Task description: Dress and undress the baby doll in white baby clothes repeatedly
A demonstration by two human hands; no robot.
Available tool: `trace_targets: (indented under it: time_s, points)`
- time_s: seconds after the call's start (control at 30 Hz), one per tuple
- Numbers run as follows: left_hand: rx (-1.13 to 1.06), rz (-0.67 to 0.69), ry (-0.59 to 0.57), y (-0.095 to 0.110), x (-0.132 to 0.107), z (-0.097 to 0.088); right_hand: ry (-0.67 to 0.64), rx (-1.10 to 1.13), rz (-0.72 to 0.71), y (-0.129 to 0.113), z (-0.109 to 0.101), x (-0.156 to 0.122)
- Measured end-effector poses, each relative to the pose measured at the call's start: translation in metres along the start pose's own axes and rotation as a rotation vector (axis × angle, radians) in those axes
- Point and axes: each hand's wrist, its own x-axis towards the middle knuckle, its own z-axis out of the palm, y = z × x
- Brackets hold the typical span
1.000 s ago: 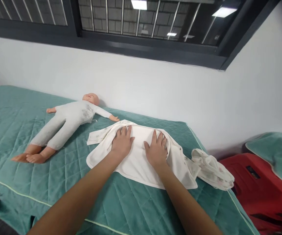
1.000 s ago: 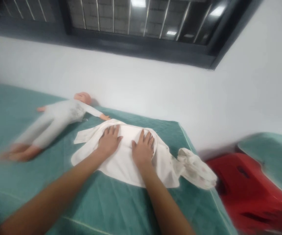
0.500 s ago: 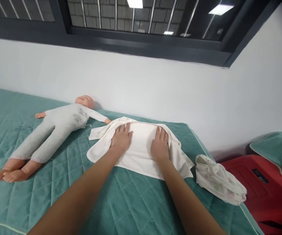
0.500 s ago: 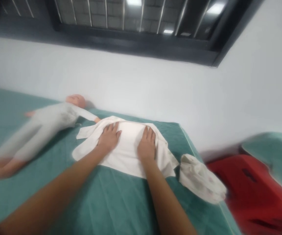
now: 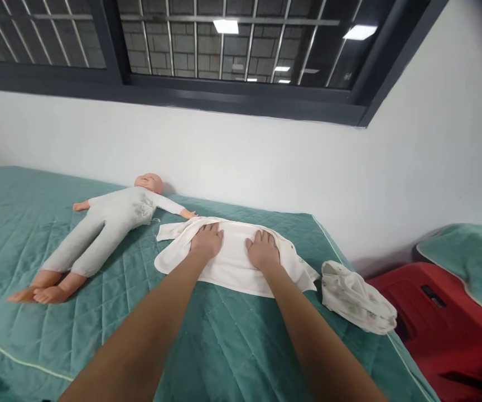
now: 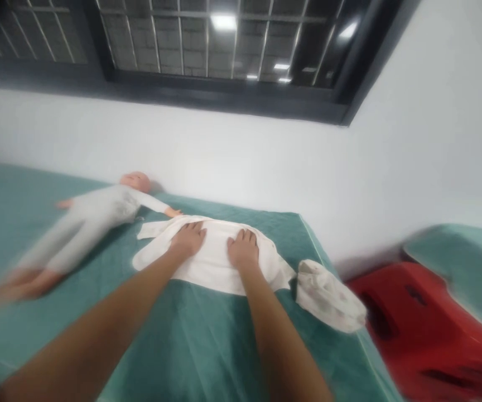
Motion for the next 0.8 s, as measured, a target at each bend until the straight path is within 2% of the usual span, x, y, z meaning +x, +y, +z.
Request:
trace_targets:
  time_s: [0.2,0.6,0.7,0.8]
  points:
    - [0.025,-0.084,0.044,0.01,-0.015,0.005,0.039,0.002,-0.002,0.0,0.003,-0.002]
    - [0.091,-0.05,0.061,0.009,-0.06,0.009,0.034,-0.008,-0.013,-0.003,0.002,-0.002]
    - [0.093,-0.049,0.054,0.008,-0.068,0.008,0.077,-0.027,-0.076,-0.007,-0.004,-0.011]
    - [0.087,-0.047,0.045,0.007,-0.072,0.007,0.1,-0.046,-0.211,-0.008,-0.009,-0.025]
